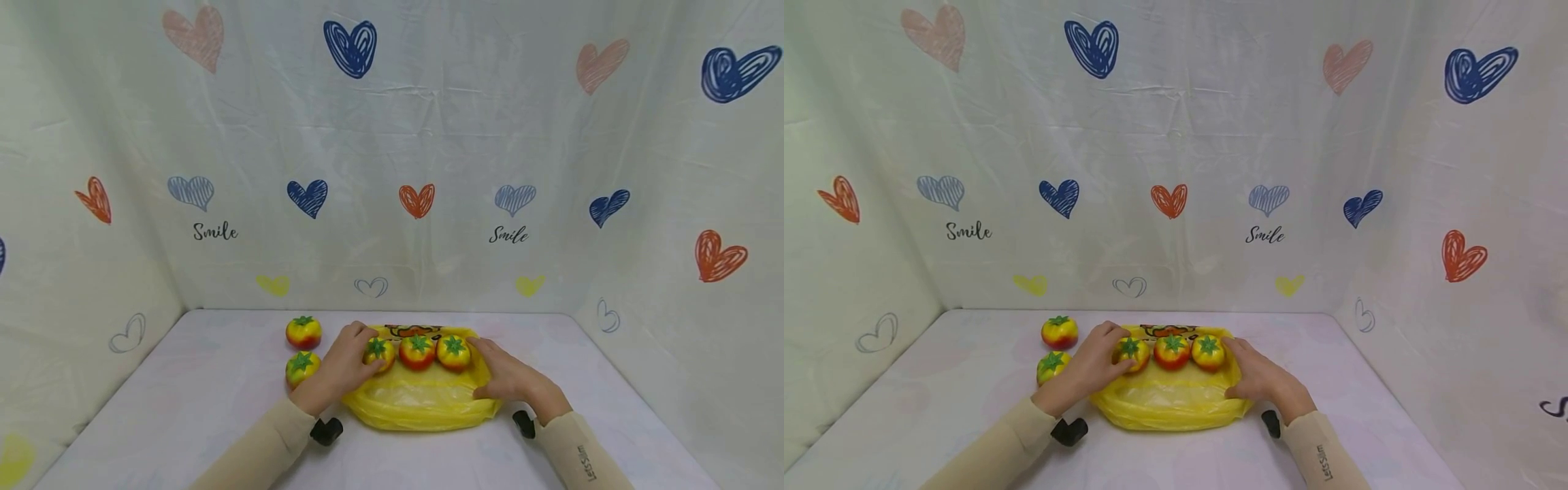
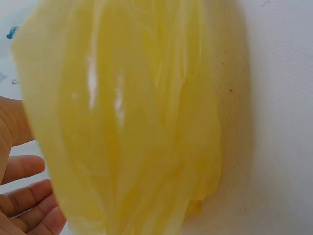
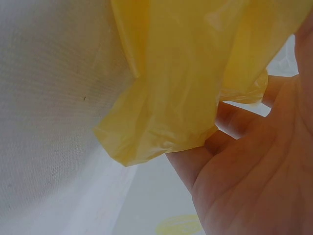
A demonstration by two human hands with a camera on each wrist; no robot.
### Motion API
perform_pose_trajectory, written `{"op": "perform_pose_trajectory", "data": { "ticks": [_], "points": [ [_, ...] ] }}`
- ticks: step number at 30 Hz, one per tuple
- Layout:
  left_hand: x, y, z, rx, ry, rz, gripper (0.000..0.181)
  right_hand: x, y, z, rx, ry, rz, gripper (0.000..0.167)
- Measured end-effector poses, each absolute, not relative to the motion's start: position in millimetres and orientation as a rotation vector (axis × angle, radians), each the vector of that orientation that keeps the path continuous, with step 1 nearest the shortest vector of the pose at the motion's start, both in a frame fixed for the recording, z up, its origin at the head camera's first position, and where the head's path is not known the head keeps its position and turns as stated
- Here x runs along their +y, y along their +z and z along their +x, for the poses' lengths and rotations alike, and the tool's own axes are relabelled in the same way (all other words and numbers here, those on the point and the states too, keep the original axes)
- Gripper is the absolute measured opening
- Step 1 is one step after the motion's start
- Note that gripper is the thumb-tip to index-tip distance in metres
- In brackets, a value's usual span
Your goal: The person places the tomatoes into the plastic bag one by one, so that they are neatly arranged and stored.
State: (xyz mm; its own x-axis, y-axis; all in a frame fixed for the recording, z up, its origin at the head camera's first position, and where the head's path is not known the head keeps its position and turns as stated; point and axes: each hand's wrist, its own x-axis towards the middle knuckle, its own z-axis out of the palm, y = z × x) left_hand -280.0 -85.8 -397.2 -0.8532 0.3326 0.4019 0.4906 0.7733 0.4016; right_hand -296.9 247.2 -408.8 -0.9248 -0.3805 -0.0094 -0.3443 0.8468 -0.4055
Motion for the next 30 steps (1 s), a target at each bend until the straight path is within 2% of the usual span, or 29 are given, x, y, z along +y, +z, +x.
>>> {"op": "perform_pose_trajectory", "data": {
  "ticks": [15,30],
  "points": [
    [-105,-393,-258,-2.575,-0.727,-0.599,0.046,247,-411,-299,2.93,-0.623,-0.559,0.097],
    [-132,-399,-252,-2.534,-0.691,-0.57,0.047,248,-410,-298,2.93,-0.626,-0.564,0.095]
  ]
}}
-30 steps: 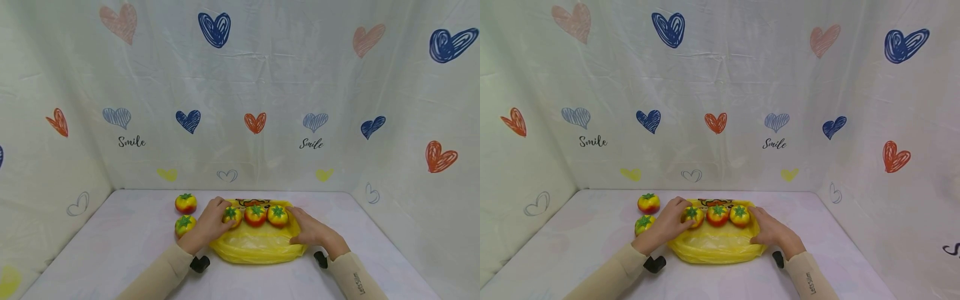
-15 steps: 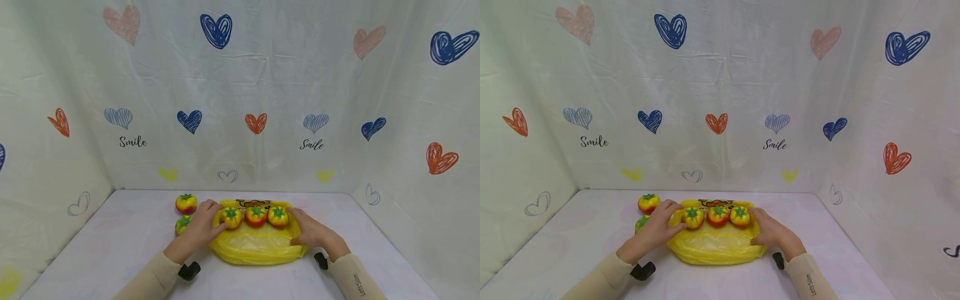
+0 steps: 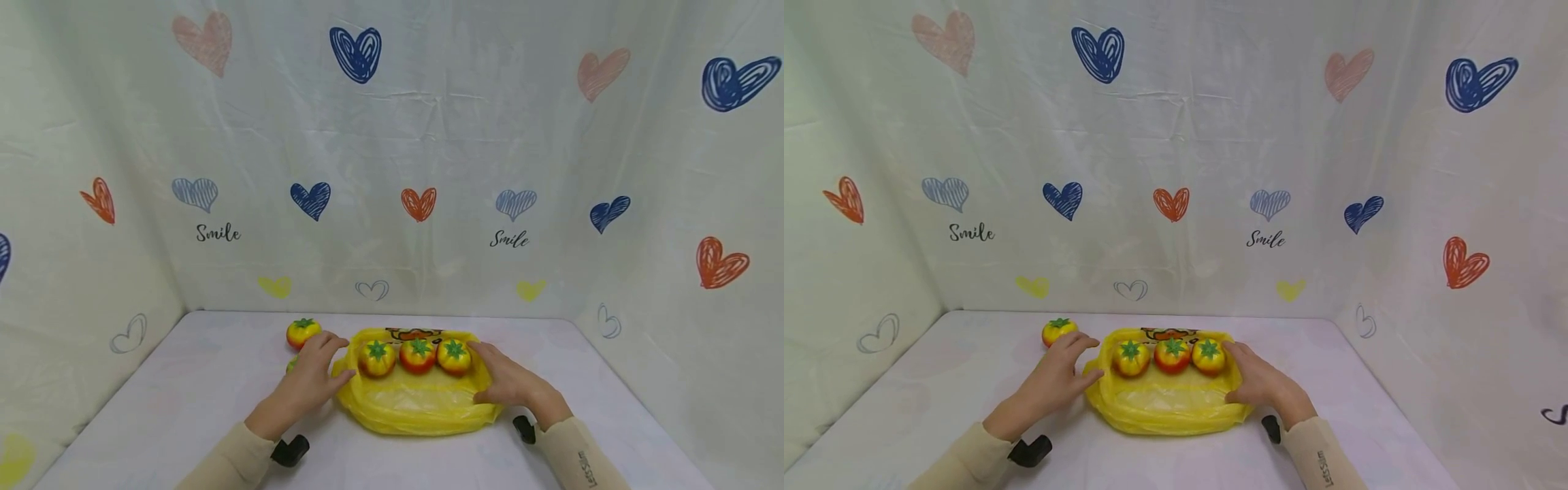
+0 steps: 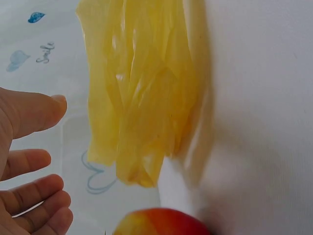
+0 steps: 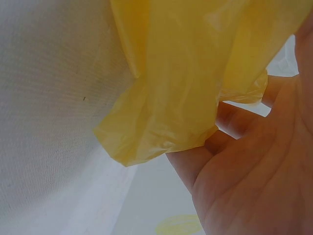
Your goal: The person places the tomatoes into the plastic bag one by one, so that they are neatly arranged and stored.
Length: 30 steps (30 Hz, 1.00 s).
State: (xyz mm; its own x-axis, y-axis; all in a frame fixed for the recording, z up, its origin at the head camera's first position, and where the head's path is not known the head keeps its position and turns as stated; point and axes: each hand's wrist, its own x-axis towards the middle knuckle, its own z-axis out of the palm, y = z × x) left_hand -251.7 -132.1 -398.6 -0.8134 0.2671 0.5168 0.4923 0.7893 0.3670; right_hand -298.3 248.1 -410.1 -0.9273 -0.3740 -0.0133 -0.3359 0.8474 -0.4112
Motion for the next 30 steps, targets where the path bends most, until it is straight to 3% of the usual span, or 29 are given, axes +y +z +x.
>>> {"op": "perform_pose_trajectory", "data": {
  "ticks": [20,30],
  "points": [
    [-176,-397,-250,-2.479,-0.621,-0.536,0.043,247,-410,-298,2.928,-0.631,-0.563,0.096],
    [-186,-405,-248,-2.588,-0.646,-0.475,0.052,248,-412,-299,2.935,-0.623,-0.566,0.096]
  ]
}}
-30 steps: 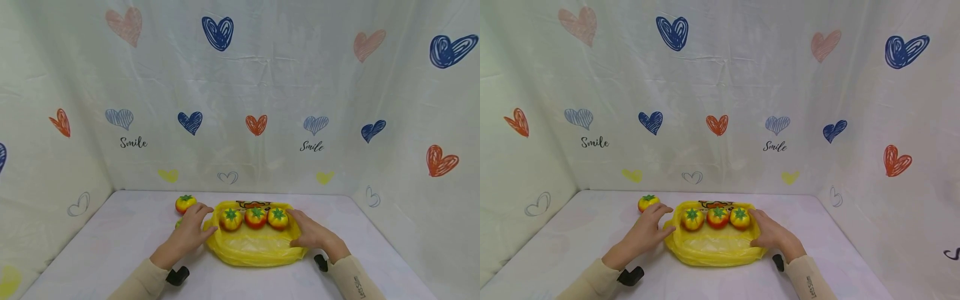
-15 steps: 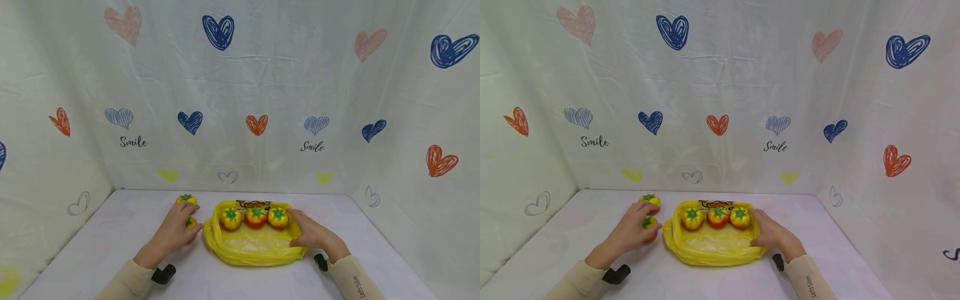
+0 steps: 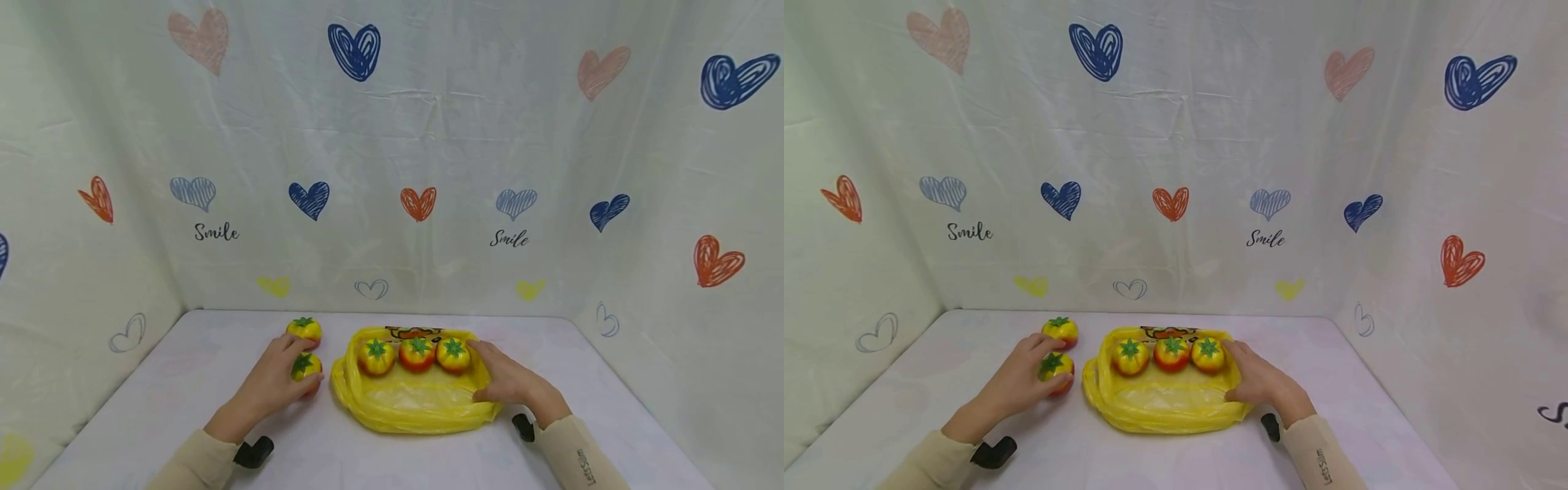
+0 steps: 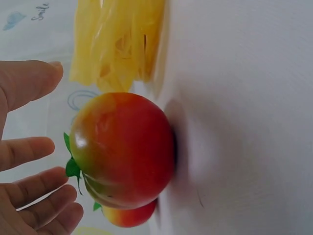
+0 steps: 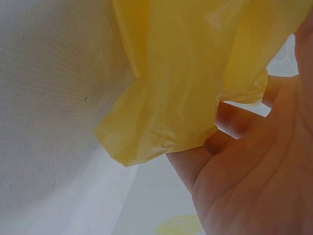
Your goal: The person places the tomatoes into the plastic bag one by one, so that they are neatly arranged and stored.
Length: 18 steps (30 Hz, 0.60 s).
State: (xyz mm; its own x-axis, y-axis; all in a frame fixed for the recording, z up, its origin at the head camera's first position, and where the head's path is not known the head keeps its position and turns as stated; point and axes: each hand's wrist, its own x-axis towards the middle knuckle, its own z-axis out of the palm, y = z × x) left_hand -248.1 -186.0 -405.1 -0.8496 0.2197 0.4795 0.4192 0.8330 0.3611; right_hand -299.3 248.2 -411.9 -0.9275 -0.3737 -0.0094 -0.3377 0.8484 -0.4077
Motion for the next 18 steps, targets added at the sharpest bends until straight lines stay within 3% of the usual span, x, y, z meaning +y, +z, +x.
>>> {"op": "perform_pose_trajectory", "data": {
  "ticks": [18],
  "points": [
    [-202,-410,-251,-2.722,-0.725,-0.488,0.071,247,-409,-298,2.922,-0.617,-0.543,0.096]
  ]
}}
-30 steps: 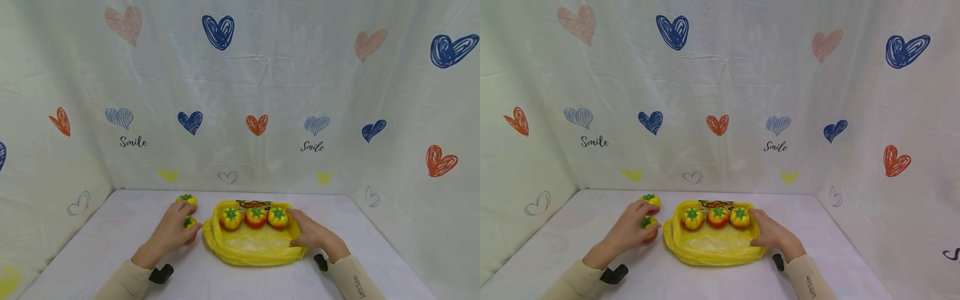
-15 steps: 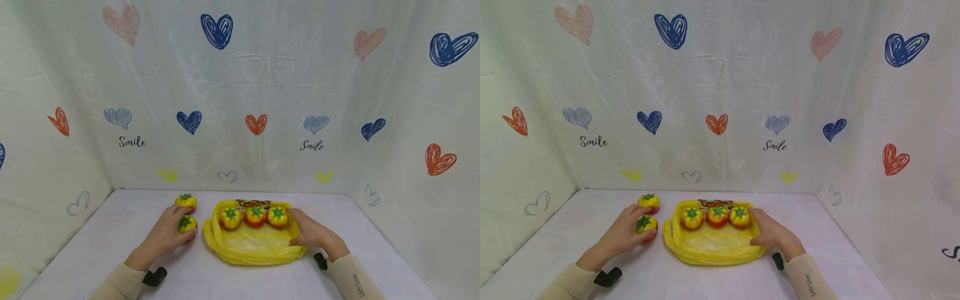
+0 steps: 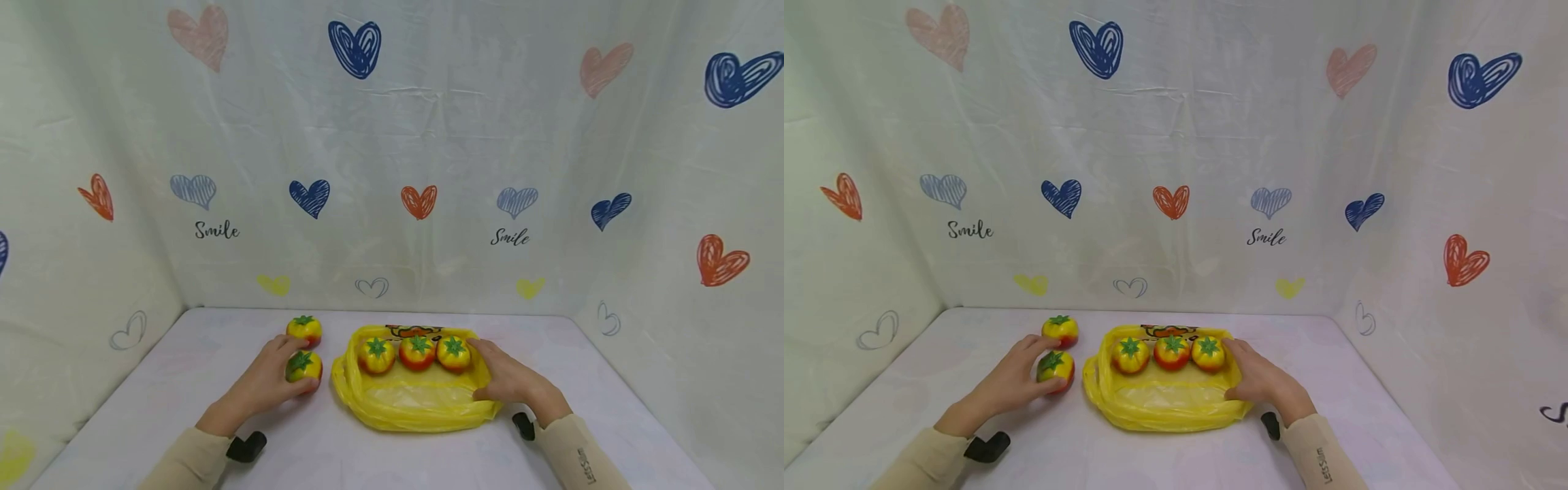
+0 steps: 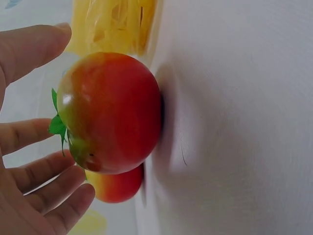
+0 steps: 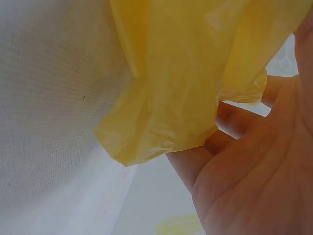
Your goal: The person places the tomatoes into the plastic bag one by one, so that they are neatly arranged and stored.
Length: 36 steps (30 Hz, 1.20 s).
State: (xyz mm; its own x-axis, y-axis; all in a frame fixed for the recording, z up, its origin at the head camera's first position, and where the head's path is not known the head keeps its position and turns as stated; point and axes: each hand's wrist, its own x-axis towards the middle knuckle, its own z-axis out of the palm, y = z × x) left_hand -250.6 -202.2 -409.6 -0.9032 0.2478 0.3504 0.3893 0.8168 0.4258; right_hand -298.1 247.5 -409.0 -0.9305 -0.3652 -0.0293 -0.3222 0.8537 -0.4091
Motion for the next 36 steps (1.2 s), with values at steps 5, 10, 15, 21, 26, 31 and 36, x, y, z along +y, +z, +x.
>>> {"op": "perform_pose_trajectory", "data": {
  "ticks": [5,10,15,21,26,31,36],
  "points": [
    [-204.6,-411.7,-251.6,-2.751,-0.735,-0.489,0.071,248.3,-410.9,-298.6,2.923,-0.62,-0.553,0.097],
    [-206.4,-414.5,-252.7,-2.757,-0.749,-0.499,0.072,247.9,-410.1,-297.3,2.926,-0.617,-0.558,0.096],
    [-208.3,-415.1,-252.5,-2.775,-0.759,-0.491,0.073,247.2,-409.9,-296.8,2.927,-0.614,-0.557,0.096],
    [-209.7,-416.1,-252.7,-2.804,-0.767,-0.465,0.073,246.8,-410.6,-296.0,2.923,-0.607,-0.545,0.095],
    [-209.9,-417.7,-253.9,-2.821,-0.798,-0.456,0.074,247.4,-410.6,-296.0,2.93,-0.604,-0.559,0.096],
    [-209.7,-418.2,-254.0,-2.824,-0.83,-0.456,0.072,247.7,-409.9,-296.7,2.934,-0.6,-0.568,0.096],
    [-209.0,-417.9,-253.8,-2.817,-0.832,-0.46,0.07,247.8,-409.6,-296.7,2.935,-0.599,-0.577,0.096]
  ]
}}
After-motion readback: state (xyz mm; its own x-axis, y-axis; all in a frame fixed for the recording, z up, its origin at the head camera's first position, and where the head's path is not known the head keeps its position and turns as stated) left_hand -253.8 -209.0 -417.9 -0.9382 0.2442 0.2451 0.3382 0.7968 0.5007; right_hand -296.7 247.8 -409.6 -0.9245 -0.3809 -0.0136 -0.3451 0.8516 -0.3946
